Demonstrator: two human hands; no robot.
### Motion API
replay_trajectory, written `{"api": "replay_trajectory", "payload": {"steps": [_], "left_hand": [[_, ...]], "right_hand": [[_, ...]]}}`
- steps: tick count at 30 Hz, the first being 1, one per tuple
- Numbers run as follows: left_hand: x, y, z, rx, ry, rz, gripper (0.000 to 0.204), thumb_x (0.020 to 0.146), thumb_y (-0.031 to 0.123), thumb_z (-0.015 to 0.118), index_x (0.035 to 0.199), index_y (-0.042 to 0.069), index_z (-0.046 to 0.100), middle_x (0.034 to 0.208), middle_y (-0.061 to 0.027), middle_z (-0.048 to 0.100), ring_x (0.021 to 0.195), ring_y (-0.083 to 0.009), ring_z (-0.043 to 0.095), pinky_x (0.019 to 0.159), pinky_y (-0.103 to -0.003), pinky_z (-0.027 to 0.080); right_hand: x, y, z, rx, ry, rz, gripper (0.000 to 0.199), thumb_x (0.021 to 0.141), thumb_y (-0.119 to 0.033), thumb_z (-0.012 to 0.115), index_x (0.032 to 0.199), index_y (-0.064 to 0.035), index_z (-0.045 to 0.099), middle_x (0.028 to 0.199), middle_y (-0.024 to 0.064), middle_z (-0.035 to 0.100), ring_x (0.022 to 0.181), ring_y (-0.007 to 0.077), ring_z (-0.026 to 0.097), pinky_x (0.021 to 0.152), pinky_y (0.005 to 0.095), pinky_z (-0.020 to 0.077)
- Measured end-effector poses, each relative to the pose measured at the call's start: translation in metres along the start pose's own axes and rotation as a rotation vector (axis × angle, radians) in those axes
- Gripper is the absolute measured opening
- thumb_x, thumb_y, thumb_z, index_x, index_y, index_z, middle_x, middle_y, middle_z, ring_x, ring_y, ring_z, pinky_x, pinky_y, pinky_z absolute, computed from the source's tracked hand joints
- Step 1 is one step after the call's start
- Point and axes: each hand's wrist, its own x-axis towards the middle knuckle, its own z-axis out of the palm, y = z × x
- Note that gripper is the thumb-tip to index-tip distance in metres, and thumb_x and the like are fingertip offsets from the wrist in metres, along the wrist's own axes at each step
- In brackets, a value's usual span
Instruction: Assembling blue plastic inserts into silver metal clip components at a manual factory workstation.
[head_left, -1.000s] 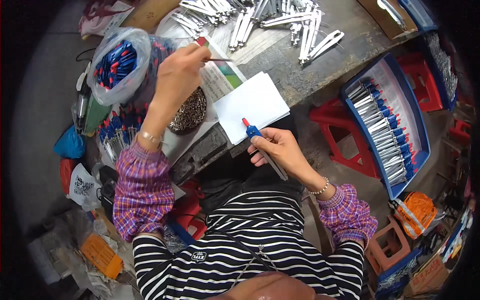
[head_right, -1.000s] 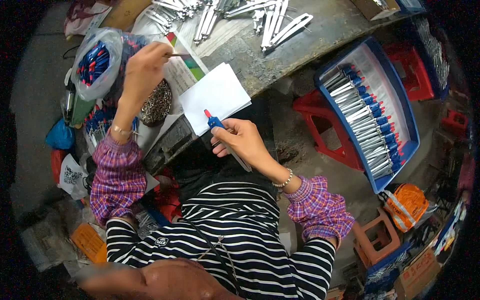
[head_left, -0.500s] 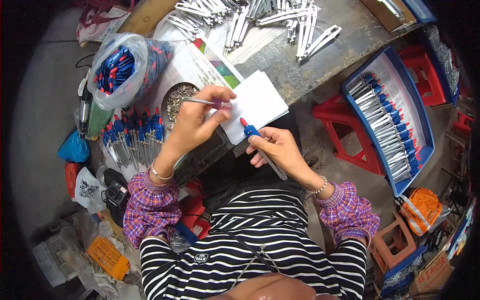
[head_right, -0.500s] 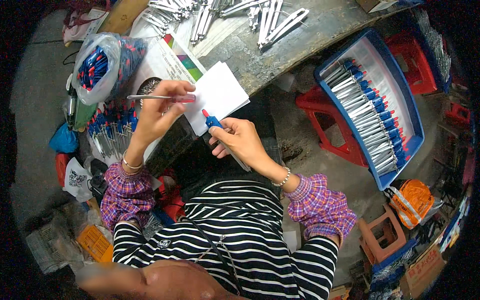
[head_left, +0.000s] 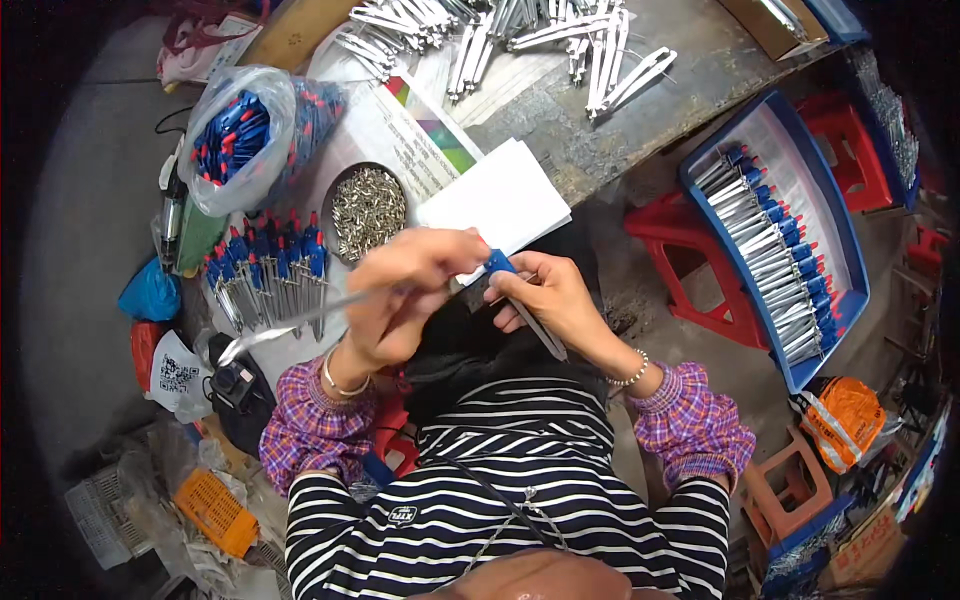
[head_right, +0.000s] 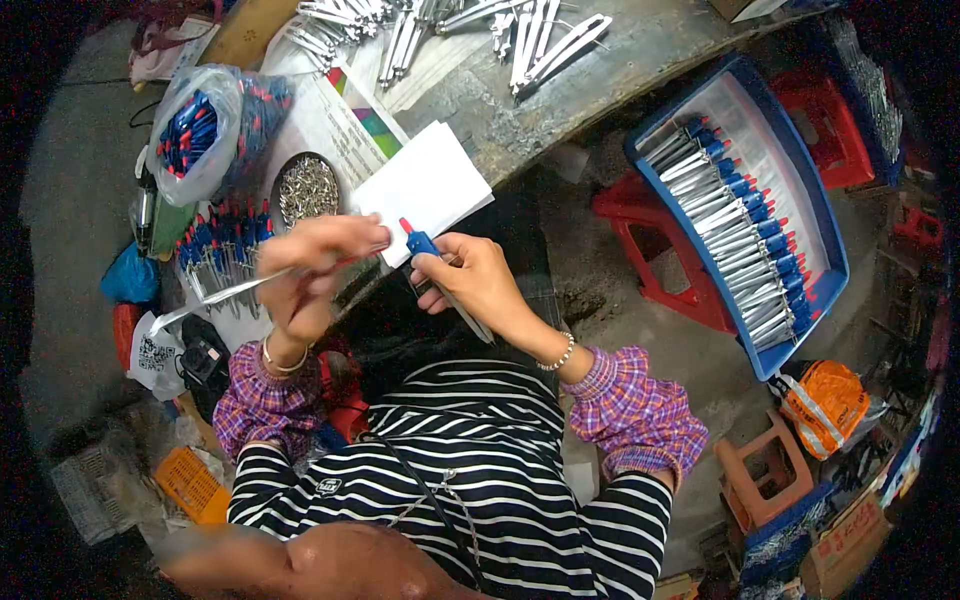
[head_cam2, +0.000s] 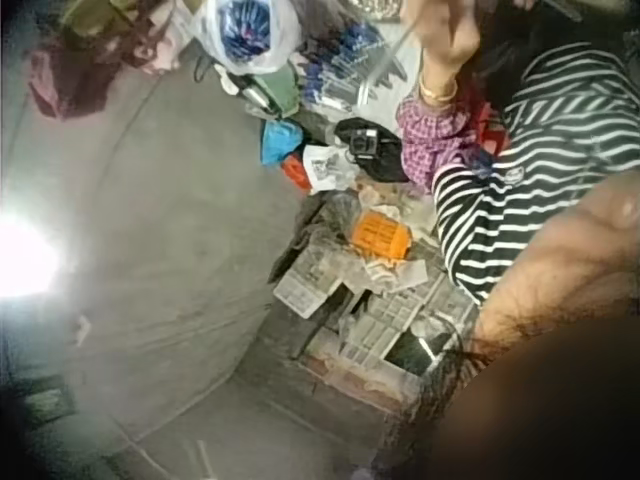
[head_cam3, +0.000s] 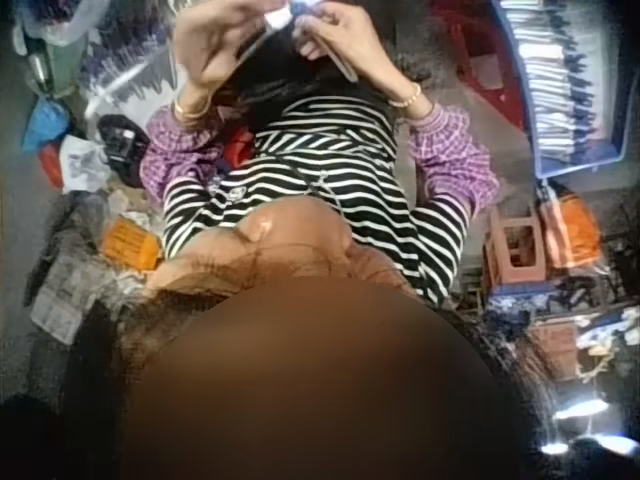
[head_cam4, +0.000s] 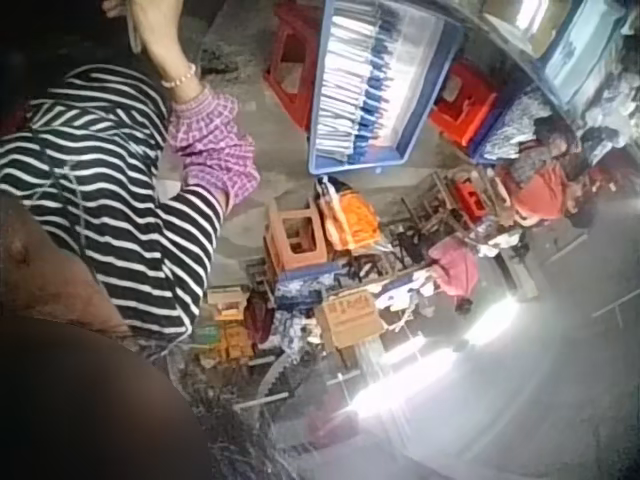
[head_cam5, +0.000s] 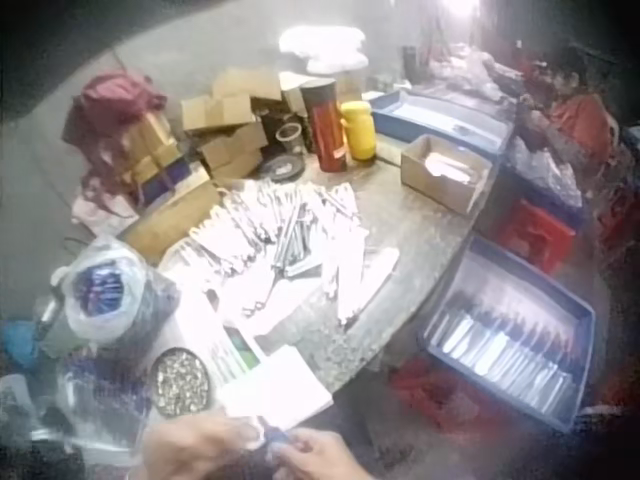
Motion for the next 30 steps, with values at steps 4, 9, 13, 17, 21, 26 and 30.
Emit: {"api": "replay_trajectory", "payload": {"steps": [4, 9, 13, 17, 21, 26, 30], "left_hand": [[-0.022, -0.027, 0.016, 0.032, -0.027, 0.033, 0.020, 0.083, -0.009, 0.047, 0.101, 0.000, 0.045, 0.104, -0.0218, 0.058, 0.091, -0.0286, 0.060, 0.085, -0.040, 0.047], [-0.016, -0.013, 0.009, 0.082, 0.050, -0.024, 0.024, 0.081, -0.014, 0.046, 0.101, -0.001, 0.045, 0.106, -0.0228, 0.057, 0.092, -0.0282, 0.060, 0.088, -0.041, 0.047], [-0.018, -0.009, 0.014, 0.159, 0.045, 0.128, 0.023, 0.081, -0.014, 0.047, 0.100, 0.000, 0.046, 0.101, -0.0233, 0.058, 0.090, -0.0301, 0.060, 0.085, -0.039, 0.048], [-0.024, -0.025, 0.013, 0.040, 0.099, -0.038, 0.017, 0.085, -0.011, 0.046, 0.099, -0.002, 0.046, 0.096, -0.0197, 0.057, 0.091, -0.0269, 0.058, 0.086, -0.038, 0.047], [-0.012, -0.015, -0.010, 0.088, 0.202, -0.124, 0.016, 0.087, -0.008, 0.045, 0.101, -0.002, 0.048, 0.097, -0.0158, 0.057, 0.090, -0.0225, 0.058, 0.086, -0.033, 0.046], [0.040, -0.014, -0.070, 0.763, 0.098, -0.042, 0.023, 0.075, -0.011, 0.053, 0.095, 0.000, 0.059, 0.090, -0.0122, 0.061, 0.083, -0.0259, 0.061, 0.075, -0.030, 0.048], [0.043, -0.057, -0.112, 1.021, -0.071, 0.042, 0.033, 0.067, -0.014, 0.051, 0.096, 0.001, 0.060, 0.098, -0.0113, 0.061, 0.098, -0.0307, 0.056, 0.084, -0.037, 0.047]], "right_hand": [[-0.001, 0.000, 0.007, 0.010, 0.000, -0.046, 0.021, 0.090, -0.013, 0.057, 0.100, 0.0055, 0.058, 0.082, 0.0113, 0.065, 0.060, 0.0153, 0.064, 0.054, 0.0246, 0.0541], [-0.001, 0.005, 0.004, 0.036, -0.007, -0.037, 0.022, 0.091, -0.015, 0.057, 0.101, 0.0049, 0.058, 0.083, 0.0114, 0.065, 0.061, 0.0151, 0.064, 0.055, 0.0250, 0.0543], [-0.002, 0.008, 0.005, 0.090, 0.017, -0.048, 0.022, 0.091, -0.015, 0.057, 0.101, 0.0044, 0.058, 0.084, 0.0110, 0.066, 0.062, 0.0148, 0.064, 0.055, 0.0248, 0.0543], [0.001, 0.010, 0.006, 0.059, 0.013, -0.073, 0.022, 0.091, -0.015, 0.058, 0.101, 0.0041, 0.058, 0.084, 0.0107, 0.066, 0.062, 0.0140, 0.064, 0.056, 0.0246, 0.0542], [-0.001, 0.010, 0.008, 0.066, 0.031, -0.053, 0.021, 0.091, -0.016, 0.058, 0.100, 0.0036, 0.057, 0.083, 0.0098, 0.066, 0.059, 0.0121, 0.063, 0.054, 0.0235, 0.0535], [-0.011, 0.007, 0.012, 0.139, 0.068, -0.045, 0.025, 0.092, -0.021, 0.055, 0.100, 0.0032, 0.058, 0.078, 0.0099, 0.065, 0.052, 0.0104, 0.059, 0.048, 0.0214, 0.0494], [-0.023, 0.004, 0.019, 0.151, 0.036, -0.056, 0.024, 0.092, -0.019, 0.055, 0.096, 0.0047, 0.060, 0.077, 0.0104, 0.065, 0.051, 0.0110, 0.058, 0.047, 0.0213, 0.0484]]}}
